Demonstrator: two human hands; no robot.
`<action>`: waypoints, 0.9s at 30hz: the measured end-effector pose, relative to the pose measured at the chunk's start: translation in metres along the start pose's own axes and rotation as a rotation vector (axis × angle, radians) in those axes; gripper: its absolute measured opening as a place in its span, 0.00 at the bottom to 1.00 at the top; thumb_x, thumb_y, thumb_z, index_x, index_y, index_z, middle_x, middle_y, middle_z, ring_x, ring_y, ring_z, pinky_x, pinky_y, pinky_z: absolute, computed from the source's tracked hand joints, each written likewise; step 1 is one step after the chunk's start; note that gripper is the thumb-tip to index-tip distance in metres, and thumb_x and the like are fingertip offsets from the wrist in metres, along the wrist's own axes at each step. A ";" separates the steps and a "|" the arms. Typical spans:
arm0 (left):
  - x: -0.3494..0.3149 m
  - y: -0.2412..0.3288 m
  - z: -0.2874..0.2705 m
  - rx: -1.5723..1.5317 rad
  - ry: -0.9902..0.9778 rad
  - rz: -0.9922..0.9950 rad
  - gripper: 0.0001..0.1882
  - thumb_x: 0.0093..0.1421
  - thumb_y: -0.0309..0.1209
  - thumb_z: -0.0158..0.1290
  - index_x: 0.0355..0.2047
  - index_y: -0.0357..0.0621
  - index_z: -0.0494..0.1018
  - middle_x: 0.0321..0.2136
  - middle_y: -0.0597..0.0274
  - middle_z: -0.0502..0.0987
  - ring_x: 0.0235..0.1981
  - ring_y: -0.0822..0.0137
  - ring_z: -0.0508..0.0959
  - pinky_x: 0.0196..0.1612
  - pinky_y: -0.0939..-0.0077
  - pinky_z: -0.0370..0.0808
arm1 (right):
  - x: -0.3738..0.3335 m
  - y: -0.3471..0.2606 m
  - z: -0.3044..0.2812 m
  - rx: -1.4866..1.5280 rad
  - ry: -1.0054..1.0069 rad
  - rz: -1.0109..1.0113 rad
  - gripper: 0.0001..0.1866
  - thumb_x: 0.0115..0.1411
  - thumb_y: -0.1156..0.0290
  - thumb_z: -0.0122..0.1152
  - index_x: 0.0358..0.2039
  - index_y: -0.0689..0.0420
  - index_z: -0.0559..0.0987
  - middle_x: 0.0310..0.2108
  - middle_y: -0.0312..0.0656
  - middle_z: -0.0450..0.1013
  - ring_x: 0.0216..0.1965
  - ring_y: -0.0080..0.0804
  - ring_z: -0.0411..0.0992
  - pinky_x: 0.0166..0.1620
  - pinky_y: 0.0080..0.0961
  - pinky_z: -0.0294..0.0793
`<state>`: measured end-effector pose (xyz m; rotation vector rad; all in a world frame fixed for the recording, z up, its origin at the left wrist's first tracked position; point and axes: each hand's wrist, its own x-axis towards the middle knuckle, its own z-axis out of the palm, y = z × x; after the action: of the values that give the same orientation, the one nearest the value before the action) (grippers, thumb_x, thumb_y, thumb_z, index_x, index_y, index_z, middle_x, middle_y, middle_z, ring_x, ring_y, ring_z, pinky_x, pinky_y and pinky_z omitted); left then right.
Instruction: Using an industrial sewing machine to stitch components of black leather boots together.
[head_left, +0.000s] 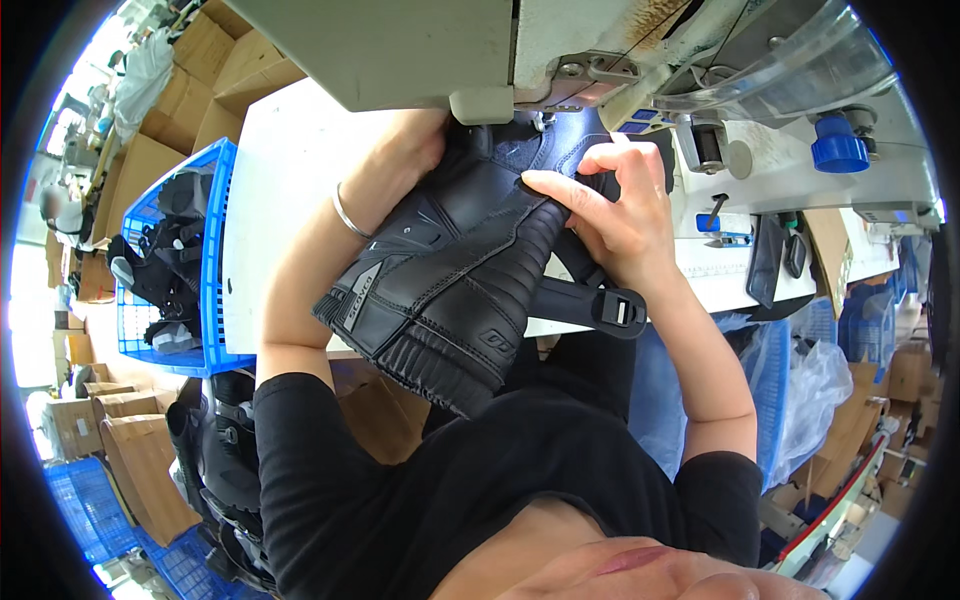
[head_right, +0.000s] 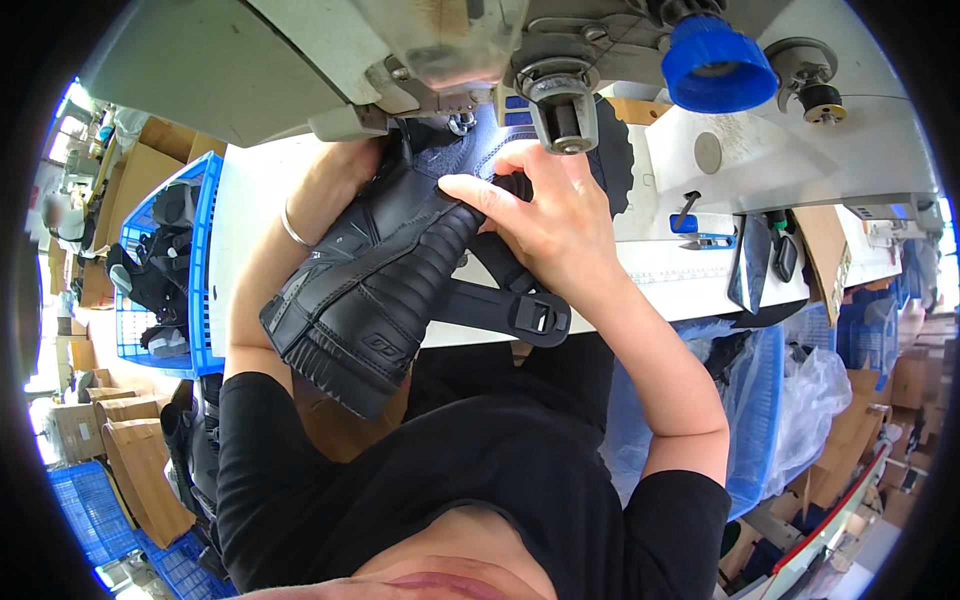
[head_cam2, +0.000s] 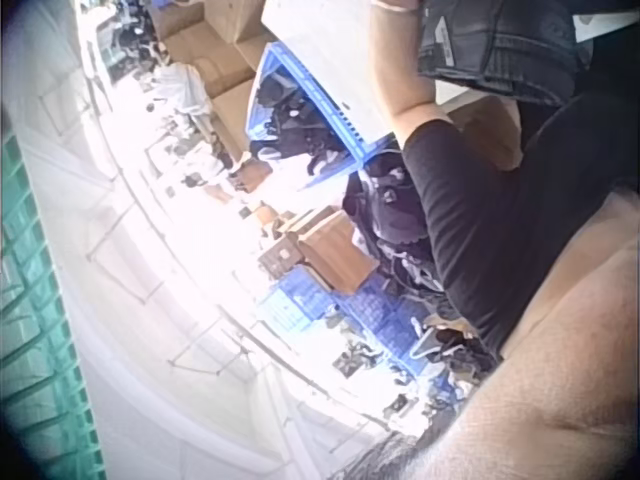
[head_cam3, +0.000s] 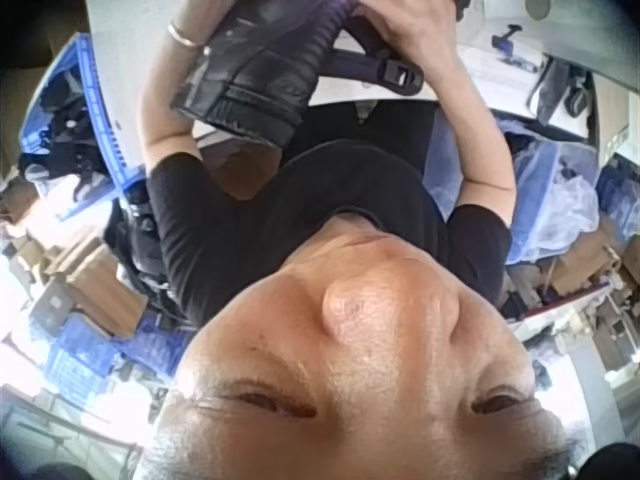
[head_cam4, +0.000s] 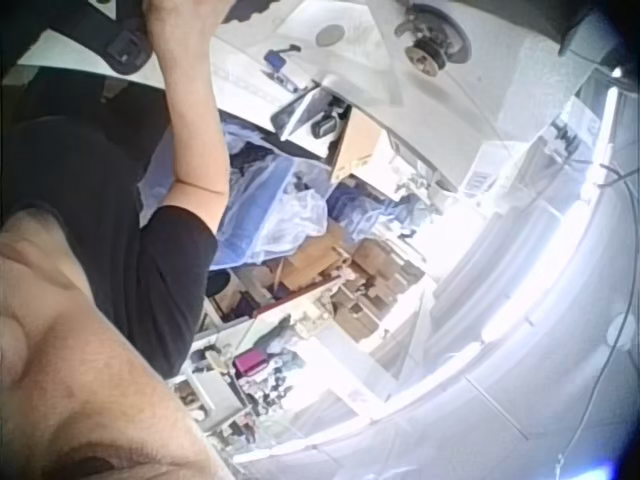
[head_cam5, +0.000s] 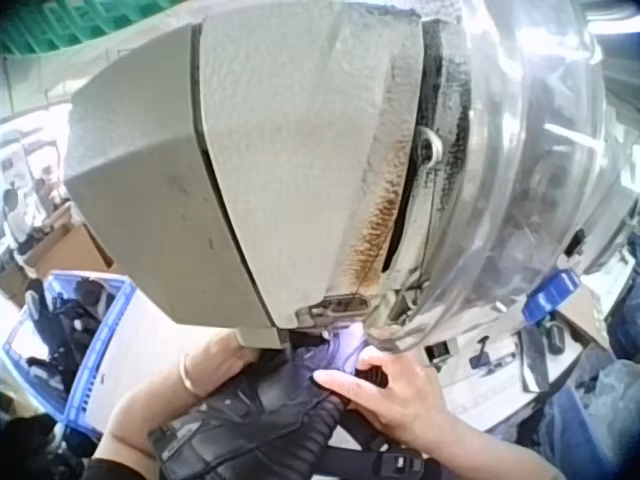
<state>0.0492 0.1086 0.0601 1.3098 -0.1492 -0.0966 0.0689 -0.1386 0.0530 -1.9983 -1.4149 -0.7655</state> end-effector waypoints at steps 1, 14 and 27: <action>0.002 0.000 0.001 -0.002 0.000 0.003 0.14 0.60 0.30 0.56 0.44 0.37 0.76 0.40 0.54 0.79 0.39 0.67 0.79 0.42 0.75 0.78 | 0.000 -0.001 0.000 -0.001 -0.008 0.000 0.35 0.32 0.77 0.70 0.45 0.36 0.83 0.35 0.36 0.63 0.40 0.37 0.64 0.46 0.35 0.69; 0.020 -0.002 -0.012 -0.068 0.006 0.045 0.13 0.59 0.29 0.57 0.43 0.36 0.76 0.39 0.54 0.80 0.37 0.67 0.80 0.41 0.76 0.79 | 0.005 -0.007 0.002 -0.052 0.027 -0.045 0.30 0.38 0.67 0.71 0.46 0.35 0.81 0.34 0.33 0.65 0.31 0.33 0.65 0.33 0.28 0.71; 0.027 -0.002 -0.010 -0.113 -0.002 0.092 0.13 0.58 0.29 0.58 0.42 0.35 0.77 0.38 0.53 0.80 0.36 0.67 0.80 0.39 0.76 0.79 | 0.011 -0.003 -0.006 0.040 -0.063 0.024 0.37 0.30 0.78 0.71 0.46 0.34 0.82 0.29 0.33 0.59 0.34 0.37 0.61 0.35 0.31 0.68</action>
<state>0.0770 0.1140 0.0573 1.1888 -0.2027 -0.0270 0.0684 -0.1352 0.0658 -2.0211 -1.4282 -0.6638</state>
